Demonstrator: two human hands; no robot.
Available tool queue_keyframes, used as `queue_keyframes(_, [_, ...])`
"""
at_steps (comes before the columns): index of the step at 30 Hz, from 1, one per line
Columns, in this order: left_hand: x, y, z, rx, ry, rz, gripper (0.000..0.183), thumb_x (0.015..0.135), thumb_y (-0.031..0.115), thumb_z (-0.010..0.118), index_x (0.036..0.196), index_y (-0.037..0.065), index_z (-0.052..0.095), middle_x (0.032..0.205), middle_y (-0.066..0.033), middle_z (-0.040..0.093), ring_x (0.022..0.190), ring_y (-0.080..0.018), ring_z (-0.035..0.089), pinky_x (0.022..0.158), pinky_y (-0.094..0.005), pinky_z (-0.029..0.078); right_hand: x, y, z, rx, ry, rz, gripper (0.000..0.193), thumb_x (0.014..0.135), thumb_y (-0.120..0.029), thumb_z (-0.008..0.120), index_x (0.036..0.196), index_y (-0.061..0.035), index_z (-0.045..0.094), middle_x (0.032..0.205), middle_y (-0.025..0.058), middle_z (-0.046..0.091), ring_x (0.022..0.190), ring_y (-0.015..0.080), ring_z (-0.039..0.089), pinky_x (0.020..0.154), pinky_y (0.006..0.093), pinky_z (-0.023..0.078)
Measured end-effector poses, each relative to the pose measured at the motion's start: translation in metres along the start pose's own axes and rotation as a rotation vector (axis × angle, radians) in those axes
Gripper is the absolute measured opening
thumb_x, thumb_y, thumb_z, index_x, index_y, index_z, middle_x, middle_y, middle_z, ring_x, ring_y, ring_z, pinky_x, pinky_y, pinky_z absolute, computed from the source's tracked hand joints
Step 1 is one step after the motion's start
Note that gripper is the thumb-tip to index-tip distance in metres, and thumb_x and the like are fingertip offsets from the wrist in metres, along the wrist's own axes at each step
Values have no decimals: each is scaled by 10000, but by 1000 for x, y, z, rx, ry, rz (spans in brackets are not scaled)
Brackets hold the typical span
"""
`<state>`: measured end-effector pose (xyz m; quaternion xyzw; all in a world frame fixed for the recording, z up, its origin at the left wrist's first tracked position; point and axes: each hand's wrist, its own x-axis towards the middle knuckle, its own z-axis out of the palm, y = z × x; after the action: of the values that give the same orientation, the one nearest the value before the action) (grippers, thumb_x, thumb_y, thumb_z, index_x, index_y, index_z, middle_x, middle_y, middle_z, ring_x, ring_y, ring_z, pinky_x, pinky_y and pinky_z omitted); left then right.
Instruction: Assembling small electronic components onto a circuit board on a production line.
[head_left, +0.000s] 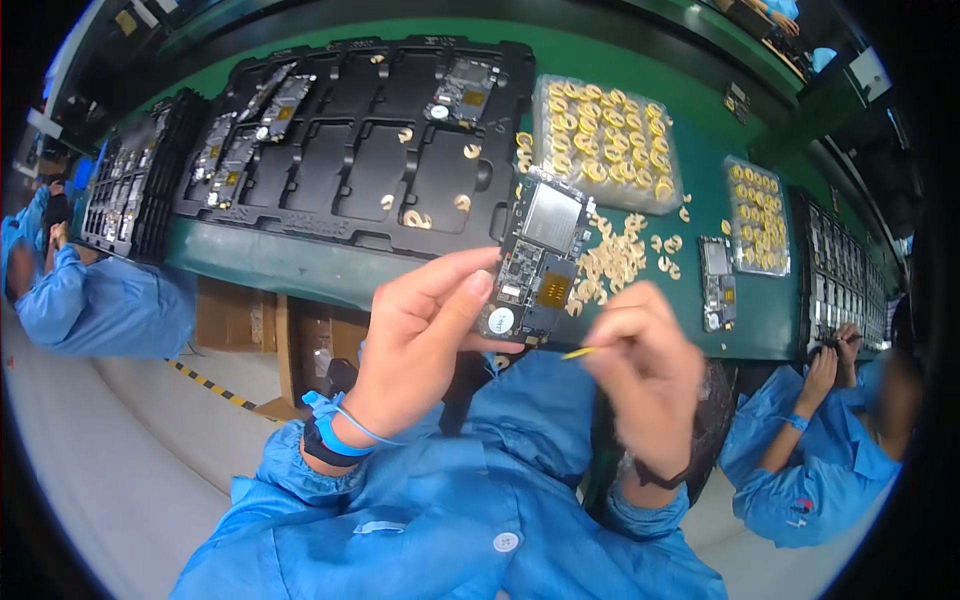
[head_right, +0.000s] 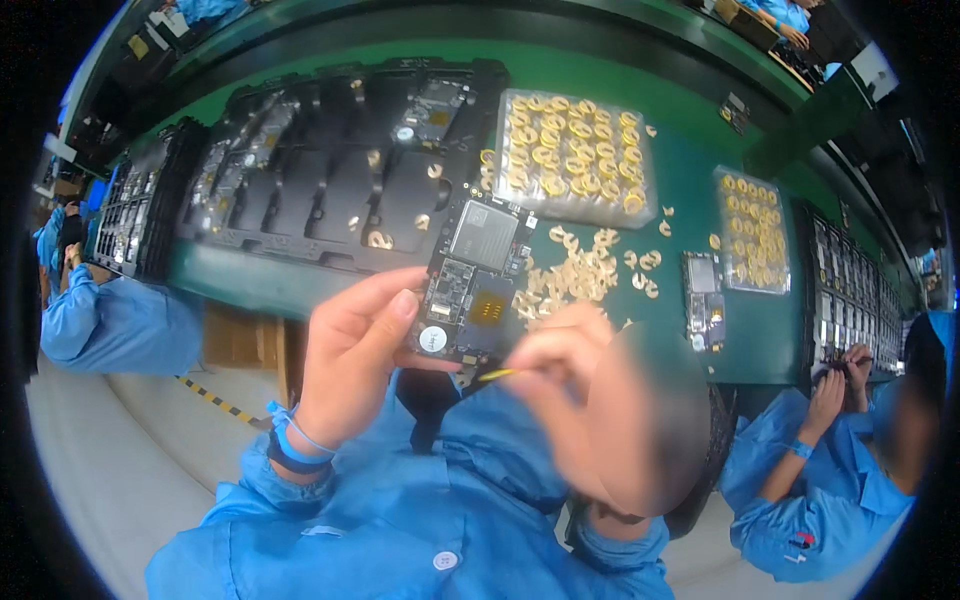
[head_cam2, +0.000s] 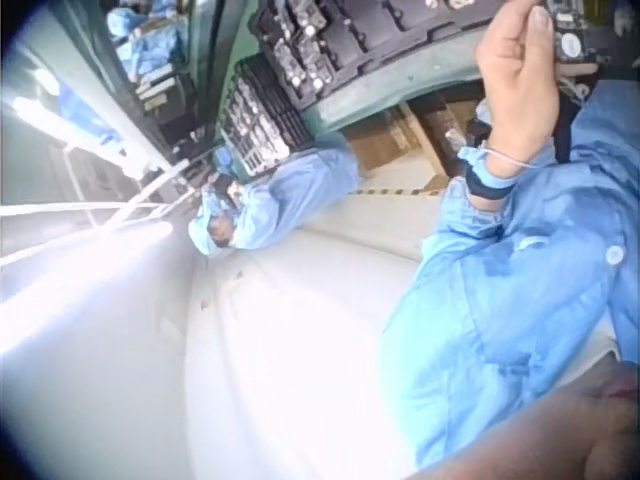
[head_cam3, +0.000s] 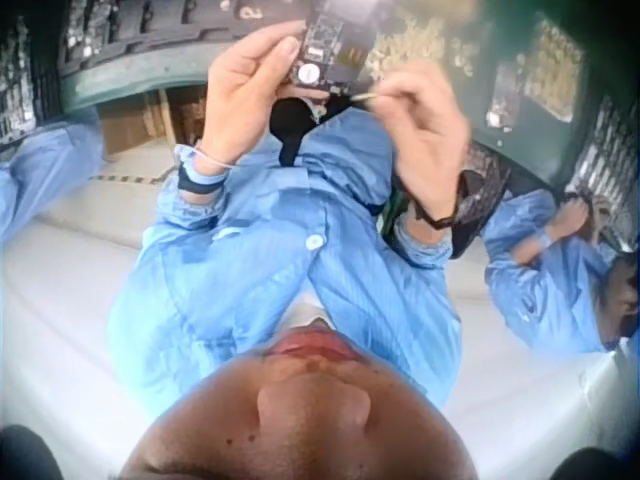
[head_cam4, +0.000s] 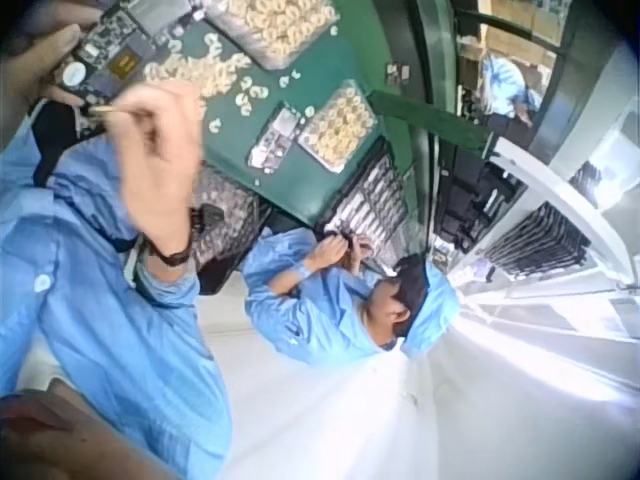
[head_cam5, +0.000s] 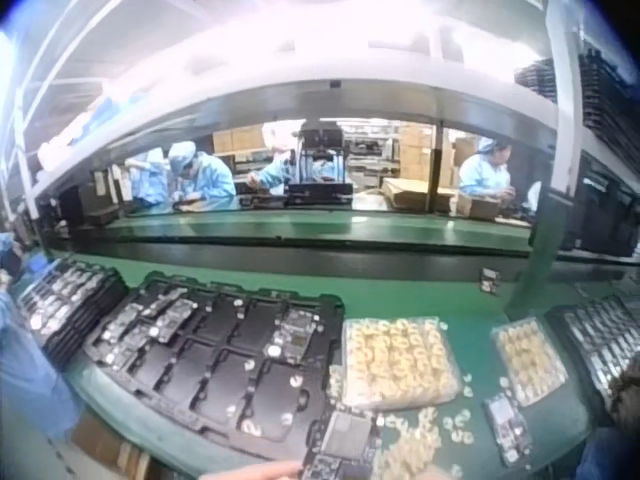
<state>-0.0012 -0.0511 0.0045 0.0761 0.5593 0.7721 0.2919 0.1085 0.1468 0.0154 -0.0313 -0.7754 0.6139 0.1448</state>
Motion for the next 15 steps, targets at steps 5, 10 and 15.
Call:
queue_keyframes(5, [-7, -12, 2, 24, -4, 42, 329, 1110, 101, 565, 1383, -69, 635, 1235, -114, 735, 1082, -149, 703, 902, -294, 603, 8, -13, 35, -70, -131, 165, 87, 979, -21, 690, 1059, -2, 662, 974, 88, 574, 852, 184, 596, 755, 302, 489])
queue_keyframes(10, [-13, -28, -8, 288, -4, 214, 304, 1103, 78, 570, 1352, -67, 667, 1227, -97, 736, 1073, -112, 679, 875, -258, 568, 3, -16, 44, -192, -135, 149, 72, 991, -21, 659, 1057, -2, 637, 959, 131, 567, 829, 268, 621, 751, 349, 506])
queue_keyframes(15, [-17, -23, -1, 279, 27, 198, 310, 1101, 70, 561, 1361, -66, 662, 1209, -100, 738, 1068, -119, 682, 892, -268, 573, 4, -20, 48, -264, -107, 141, 66, 982, -23, 663, 1033, -7, 625, 941, 147, 570, 812, 316, 624, 717, 389, 497])
